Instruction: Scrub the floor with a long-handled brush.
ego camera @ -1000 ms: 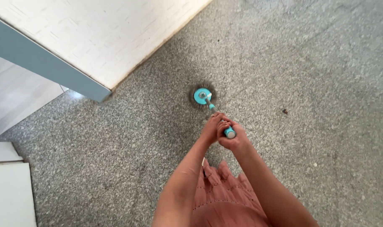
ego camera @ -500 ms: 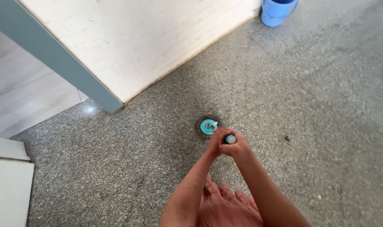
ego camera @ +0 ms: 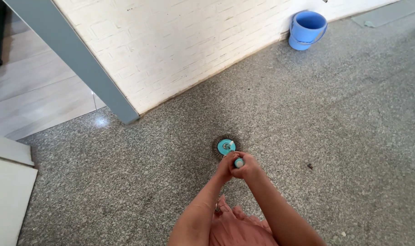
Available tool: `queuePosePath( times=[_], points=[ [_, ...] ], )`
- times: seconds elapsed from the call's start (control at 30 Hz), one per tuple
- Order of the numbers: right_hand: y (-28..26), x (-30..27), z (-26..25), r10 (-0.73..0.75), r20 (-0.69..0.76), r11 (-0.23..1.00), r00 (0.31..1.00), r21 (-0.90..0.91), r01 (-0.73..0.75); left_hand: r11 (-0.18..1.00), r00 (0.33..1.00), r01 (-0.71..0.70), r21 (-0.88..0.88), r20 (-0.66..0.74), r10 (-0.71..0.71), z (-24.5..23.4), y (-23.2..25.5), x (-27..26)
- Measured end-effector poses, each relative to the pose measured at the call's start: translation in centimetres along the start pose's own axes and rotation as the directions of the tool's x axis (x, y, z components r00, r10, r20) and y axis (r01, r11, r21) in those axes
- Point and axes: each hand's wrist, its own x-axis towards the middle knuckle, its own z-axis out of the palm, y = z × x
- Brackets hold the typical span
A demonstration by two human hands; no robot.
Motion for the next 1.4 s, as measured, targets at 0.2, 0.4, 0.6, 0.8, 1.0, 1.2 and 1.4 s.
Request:
queuePosePath(
  times=[0.2, 0.4, 0.6, 0.8, 1.0, 1.2, 1.4],
  points=[
    [0.3, -0.4, -0.2, 0.028, 0.024, 1.000, 0.999, 0.005, -0.028, 0.986, 0.995, -0.100, 0.135, 0.024, 0.098, -0.4, -0.3, -0.1],
    [1.1, -1.4, -0.2, 0.001, -0.014, 1.000, 1.000, 0.007, -0.001, 0.830, 0.992, -0.128, 0.542, 0.076, 0.104, -0.1, 1.3, -1.7],
    [1.1, -1.1, -0.6, -0.007, 0.011, 1.000, 1.000, -0.014, 0.007, 0.909, 0.974, 0.208, -0.360, -0.012, -0.228, -1.6, -2.0, 0.2],
    [1.3, -1.3, -0.7, 0.020, 0.025, 1.000, 0.999, 0.005, -0.020, 0.959, 0.982, 0.186, -0.212, 0.007, -0.189, -1.7, -1.5, -0.3],
    [1.2, -1.1, -0.5, -0.006, 0.000, 1.000, 1.000, -0.013, 0.006, 0.945, 0.976, 0.218, -0.243, 0.025, -0.218, -1.3, -0.7, -0.4],
    [1.9, -2.8, 0.2, -0.027, -0.033, 1.000, 0.999, 0.005, 0.028, 0.927, 0.998, -0.028, 0.373, 0.064, 0.005, -0.3, 1.4, -1.5],
    [0.0, 0.2, -1.7, 0.033, 0.172, 0.999, 0.984, 0.016, -0.037, 0.746, 0.995, -0.100, 0.658, 0.086, 0.058, 0.1, 2.0, -1.8]
  ],
)
